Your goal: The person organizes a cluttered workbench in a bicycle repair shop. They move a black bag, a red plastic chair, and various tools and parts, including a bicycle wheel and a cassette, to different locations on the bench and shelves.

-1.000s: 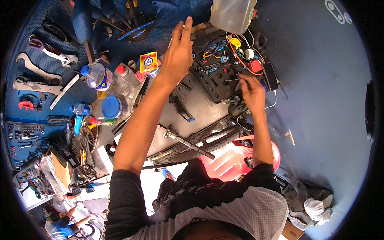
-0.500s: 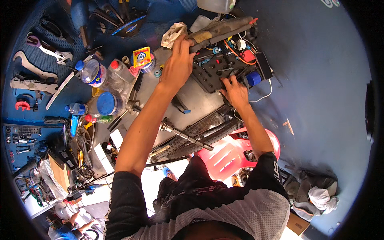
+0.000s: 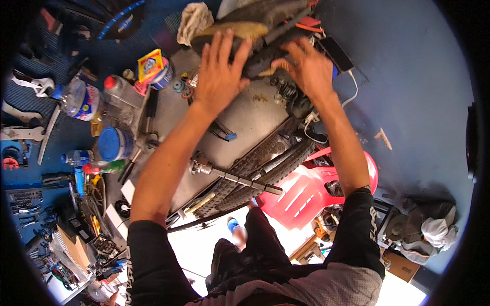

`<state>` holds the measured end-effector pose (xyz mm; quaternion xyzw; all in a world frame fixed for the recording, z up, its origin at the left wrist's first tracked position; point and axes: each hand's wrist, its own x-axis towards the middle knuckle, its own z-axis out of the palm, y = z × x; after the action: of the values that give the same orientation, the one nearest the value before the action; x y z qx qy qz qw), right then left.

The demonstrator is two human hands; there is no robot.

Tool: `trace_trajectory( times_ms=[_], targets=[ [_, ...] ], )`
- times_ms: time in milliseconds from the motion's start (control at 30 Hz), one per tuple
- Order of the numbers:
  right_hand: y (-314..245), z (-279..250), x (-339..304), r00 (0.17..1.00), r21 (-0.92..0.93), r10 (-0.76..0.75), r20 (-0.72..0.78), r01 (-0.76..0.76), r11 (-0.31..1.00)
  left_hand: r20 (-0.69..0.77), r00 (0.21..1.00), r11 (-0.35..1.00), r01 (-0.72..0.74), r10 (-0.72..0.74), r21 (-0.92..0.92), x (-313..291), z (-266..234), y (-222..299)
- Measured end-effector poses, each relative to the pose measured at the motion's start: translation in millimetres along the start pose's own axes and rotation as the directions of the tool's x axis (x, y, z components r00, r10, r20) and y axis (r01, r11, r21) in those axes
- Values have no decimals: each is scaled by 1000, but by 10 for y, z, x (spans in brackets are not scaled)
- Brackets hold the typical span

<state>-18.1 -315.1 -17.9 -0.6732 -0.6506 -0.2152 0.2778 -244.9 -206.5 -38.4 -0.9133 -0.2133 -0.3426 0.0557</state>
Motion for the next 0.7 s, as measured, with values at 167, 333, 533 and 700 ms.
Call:
trace_trajectory(
  times_ms=[167,333,533,700],
  targets=[
    [-86,-166,-193,978,-50,193,-83,-198,979,-65,996,998,-64,64,1,47,154,-190],
    [-166,-194,-1010,944,59,315,-97,-311,949,-87,990,994,-108,108,12,68,100,-333],
    [-355,-159,-2013,899,163,437,2,-431,887,-34,999,997,-28,25,-70,388,-167,-178],
    [-365,-229,-2502,851,142,514,109,-525,839,-35,996,994,-83,80,-68,455,-245,-229]
  ],
)
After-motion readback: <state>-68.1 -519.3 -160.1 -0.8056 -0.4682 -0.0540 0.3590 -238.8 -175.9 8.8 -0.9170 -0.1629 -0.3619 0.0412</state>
